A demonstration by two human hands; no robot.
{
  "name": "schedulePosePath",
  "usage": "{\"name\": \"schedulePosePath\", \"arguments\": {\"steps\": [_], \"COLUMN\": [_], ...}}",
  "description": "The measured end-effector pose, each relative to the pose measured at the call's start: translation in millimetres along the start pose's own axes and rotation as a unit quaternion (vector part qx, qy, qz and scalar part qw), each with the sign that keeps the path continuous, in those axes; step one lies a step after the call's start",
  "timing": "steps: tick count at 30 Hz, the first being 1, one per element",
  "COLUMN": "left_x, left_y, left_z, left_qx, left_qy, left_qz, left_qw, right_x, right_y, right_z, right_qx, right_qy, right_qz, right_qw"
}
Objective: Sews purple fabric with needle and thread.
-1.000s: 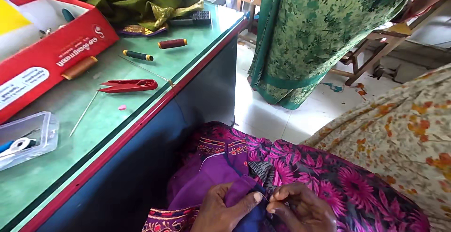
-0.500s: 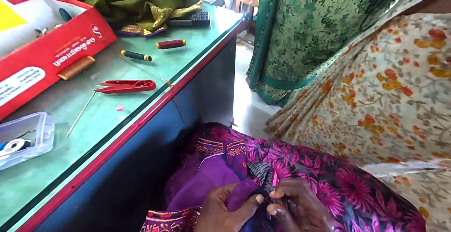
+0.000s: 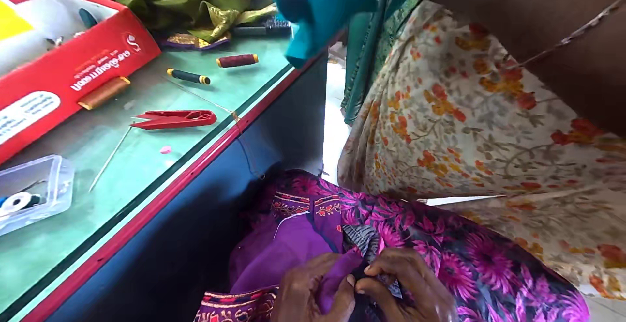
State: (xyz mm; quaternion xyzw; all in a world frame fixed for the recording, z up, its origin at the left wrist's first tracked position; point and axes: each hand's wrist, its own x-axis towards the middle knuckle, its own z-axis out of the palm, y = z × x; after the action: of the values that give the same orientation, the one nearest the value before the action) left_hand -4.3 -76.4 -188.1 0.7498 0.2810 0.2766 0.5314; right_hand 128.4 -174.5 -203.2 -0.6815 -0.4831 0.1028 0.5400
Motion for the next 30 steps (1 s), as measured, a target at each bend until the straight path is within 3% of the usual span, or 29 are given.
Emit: {"name": "schedulePosePath", "arguments": {"steps": [8, 13, 21, 30], "left_x": [0.8, 0.0, 0.2, -0.6], "left_y": [1.5, 5.9, 4.6, 7.2], "left_z": [0.1, 1.0, -1.1, 0.1], "left_qx": [0.031, 0.009, -0.053, -0.066], "left_qy": [-0.002, 0.005, 0.006, 0.021], "left_qz": [-0.010, -0.066, -0.100, -0.097], "left_qw": [0.999, 0.998, 0.994, 0.993], "right_x": [-0.4, -8.1, -20.6, -21.0], "right_y": [0.0, -6.3, -5.3, -11.6], "right_z": [1.0, 9.1, 16.1, 14.3], "right_qx": [-0.049, 0.065, 0.321, 0.290], "right_qy": [-0.014, 0.025, 0.071, 0.099], "right_qz": [-0.038, -0.090, 0.050, 0.151], "right_qw": [0.998, 0.993, 0.943, 0.940]}}
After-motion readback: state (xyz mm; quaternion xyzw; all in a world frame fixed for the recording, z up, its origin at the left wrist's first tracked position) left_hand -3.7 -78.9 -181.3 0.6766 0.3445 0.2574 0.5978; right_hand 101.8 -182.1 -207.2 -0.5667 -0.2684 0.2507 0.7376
